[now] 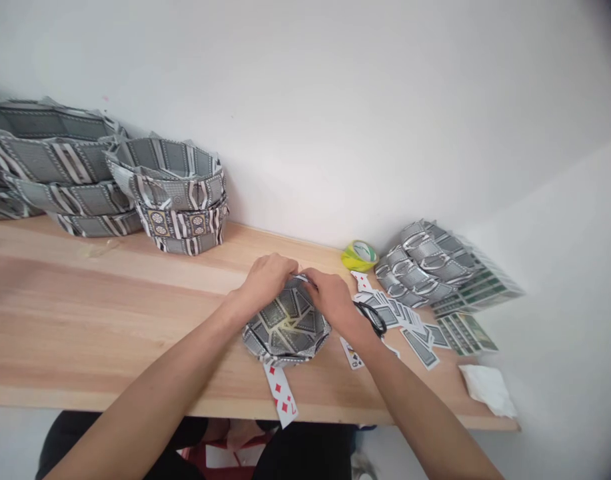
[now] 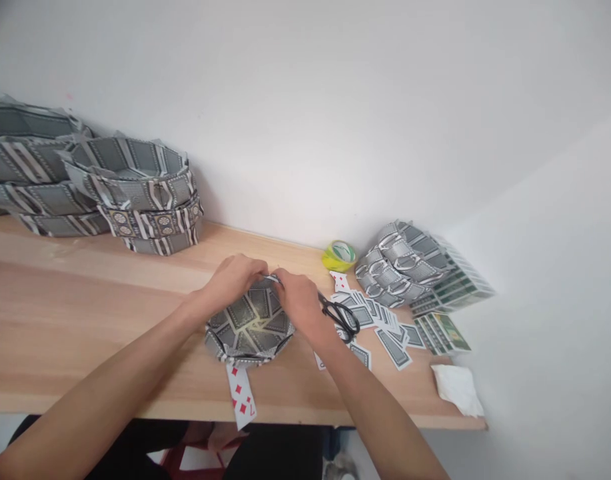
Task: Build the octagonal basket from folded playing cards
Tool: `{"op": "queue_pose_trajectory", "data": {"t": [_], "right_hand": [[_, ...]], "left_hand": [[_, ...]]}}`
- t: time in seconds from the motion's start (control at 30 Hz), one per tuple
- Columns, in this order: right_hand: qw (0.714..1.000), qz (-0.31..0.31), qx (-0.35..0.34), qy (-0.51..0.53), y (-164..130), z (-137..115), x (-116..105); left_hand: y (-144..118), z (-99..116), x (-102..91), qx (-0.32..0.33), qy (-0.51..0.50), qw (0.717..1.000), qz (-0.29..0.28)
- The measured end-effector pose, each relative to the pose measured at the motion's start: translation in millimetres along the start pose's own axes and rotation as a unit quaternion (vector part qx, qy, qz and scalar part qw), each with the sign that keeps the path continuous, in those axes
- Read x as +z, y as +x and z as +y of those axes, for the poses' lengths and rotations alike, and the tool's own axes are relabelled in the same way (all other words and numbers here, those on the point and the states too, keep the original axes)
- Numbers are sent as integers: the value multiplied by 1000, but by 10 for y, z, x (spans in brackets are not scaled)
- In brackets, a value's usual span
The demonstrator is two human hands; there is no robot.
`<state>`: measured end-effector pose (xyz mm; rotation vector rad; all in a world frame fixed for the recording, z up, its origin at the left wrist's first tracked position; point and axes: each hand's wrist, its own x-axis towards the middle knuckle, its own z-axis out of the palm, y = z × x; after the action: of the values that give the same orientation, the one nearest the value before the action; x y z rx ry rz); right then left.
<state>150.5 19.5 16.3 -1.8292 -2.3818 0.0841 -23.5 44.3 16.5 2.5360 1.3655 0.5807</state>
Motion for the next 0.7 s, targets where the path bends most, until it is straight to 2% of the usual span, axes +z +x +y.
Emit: {"op": "queue_pose_trajectory", "data": {"t": [0.17,0.33,0.4,0.47,0.5,0.6,0.67,0.7], "right_hand": [[999,-22,10,-48,7,-48,-38],[997,-14,24,-68,34,-82,-54],[996,-8,36,-77,43,-81,-51],[995,-1,52,-85,48,-72,-50],[994,2,61,-88,50,-65,-51],[991,12,88,-95,64,-32,-66],[990,17,104,-96,89,-3,-83],[989,20,112,-95,108,13,-91]], "left_hand": [[-3,14,21,4,-5,1000,2],[52,-42,50,0,-26,1000,16],[63,-79,-26,-9,-36,999,37],[7,-87,-180,-25,-47,995,82],[-60,-71,-274,-34,-55,991,114],[-431,83,-493,-49,-92,958,267],[-778,245,-470,-24,-64,951,301],[-958,326,-392,20,-44,956,291]]}}
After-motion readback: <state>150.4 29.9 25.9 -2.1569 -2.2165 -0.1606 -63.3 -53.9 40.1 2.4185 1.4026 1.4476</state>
